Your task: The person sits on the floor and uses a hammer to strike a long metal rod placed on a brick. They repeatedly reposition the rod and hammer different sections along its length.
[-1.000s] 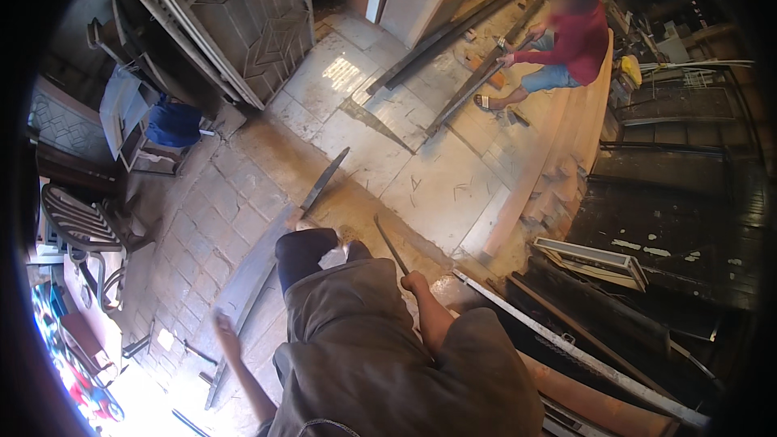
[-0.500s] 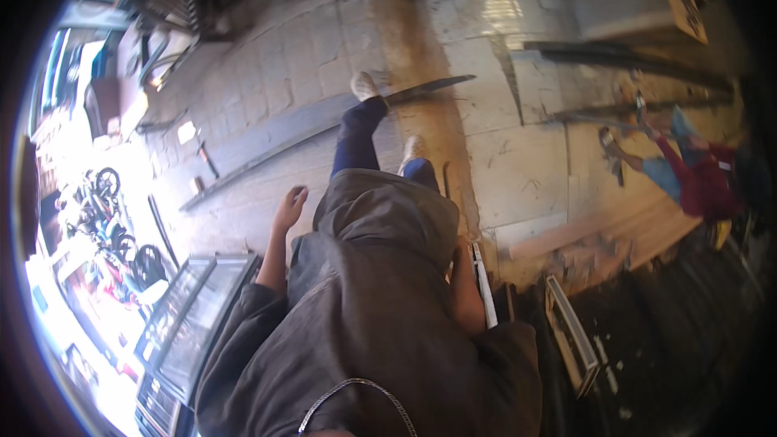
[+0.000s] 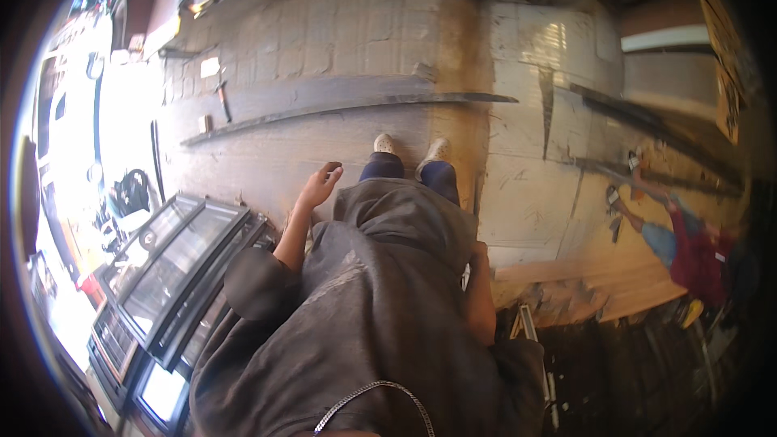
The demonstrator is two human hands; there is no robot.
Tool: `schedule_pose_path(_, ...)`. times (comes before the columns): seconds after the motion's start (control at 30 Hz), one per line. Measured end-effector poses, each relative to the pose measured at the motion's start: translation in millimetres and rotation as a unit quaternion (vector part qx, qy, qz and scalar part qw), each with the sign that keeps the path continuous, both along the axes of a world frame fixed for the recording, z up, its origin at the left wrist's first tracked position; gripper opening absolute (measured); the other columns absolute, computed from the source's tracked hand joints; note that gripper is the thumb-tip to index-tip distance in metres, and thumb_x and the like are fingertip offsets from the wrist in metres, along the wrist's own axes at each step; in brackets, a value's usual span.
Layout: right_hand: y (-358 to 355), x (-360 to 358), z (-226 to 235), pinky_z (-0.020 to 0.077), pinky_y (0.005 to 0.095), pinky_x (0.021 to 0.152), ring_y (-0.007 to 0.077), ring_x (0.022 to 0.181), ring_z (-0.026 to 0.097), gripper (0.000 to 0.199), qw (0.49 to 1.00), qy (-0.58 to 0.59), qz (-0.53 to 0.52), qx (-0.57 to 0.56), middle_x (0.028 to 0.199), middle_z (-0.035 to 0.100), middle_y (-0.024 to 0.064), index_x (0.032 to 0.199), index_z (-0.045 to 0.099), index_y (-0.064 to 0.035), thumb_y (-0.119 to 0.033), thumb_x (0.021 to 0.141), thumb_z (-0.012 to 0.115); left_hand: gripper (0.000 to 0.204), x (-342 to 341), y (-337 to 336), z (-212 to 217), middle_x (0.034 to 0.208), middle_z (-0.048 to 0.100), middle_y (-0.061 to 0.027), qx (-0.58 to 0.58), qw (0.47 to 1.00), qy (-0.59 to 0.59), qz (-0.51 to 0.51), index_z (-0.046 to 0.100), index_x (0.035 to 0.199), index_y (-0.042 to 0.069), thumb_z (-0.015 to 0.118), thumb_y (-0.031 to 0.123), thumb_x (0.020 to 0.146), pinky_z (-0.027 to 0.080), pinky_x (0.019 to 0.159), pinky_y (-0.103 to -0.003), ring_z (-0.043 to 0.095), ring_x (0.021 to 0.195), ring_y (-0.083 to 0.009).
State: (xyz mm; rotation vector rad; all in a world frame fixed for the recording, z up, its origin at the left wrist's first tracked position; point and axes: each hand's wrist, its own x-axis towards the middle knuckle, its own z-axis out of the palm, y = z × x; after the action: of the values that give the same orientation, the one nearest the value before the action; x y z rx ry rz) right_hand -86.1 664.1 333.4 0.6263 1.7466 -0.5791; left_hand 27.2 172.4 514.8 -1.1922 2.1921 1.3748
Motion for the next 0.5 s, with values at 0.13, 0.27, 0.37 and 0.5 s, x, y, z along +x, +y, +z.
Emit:
schedule_pose_path(0.13,-30,-30,-1,0.0501,0.0405,0.061,0.0256,0.071,0.063,0.043,1.000,-0.008,0.011,-0.012,0.085,0.067,0.0123,0.090,0.069,0.0031,-0.037,0.074,0.069,0.044,60,-18,-26,0.107,0.065,-0.0225,-0.013,0.996,-0.002,0.088,0.059,0.115,0.001,0.051,0.039,0.095,0.048,0.088,-0.040,0.063,0.102,-0.0350)
schedule_pose_path(0.27,-50,-56,2,0.0499,0.0404,0.058,0.0250,0.068,0.063,0.042,0.999,-0.002,0.031,0.008,0.083,0.066,0.0112,0.090,0.069,0.0032,-0.036,0.075,0.069,0.040,130,-5,-19,0.097,0.067,-0.0217,0.013,0.995,-0.036,0.088,0.061,0.103,-0.002,0.058,0.036,0.092,0.050,0.081,-0.040,0.065,0.093,-0.0346)
schedule_pose_path(0.37,-86,-62,4,0.0498,0.0404,0.057,0.0245,0.066,0.062,0.041,0.998,0.000,0.054,0.010,0.081,0.066,0.0103,0.089,0.069,0.0032,-0.035,0.076,0.069,0.040,200,7,-9,0.091,0.067,-0.0209,0.111,0.989,-0.049,0.083,0.062,0.092,-0.002,0.063,0.038,0.087,0.051,0.078,-0.041,0.065,0.089,-0.0345)
schedule_pose_path(0.5,-160,-51,20,0.0509,0.0444,0.073,0.0317,0.082,0.066,0.038,0.995,0.002,0.099,0.022,0.092,0.069,0.0181,0.095,0.067,0.0085,-0.026,0.079,0.066,0.045,278,0,-16,0.092,0.068,-0.0186,0.067,0.966,-0.090,0.234,0.062,0.096,-0.003,0.063,0.041,0.088,0.050,0.080,-0.037,0.066,0.090,-0.0272)
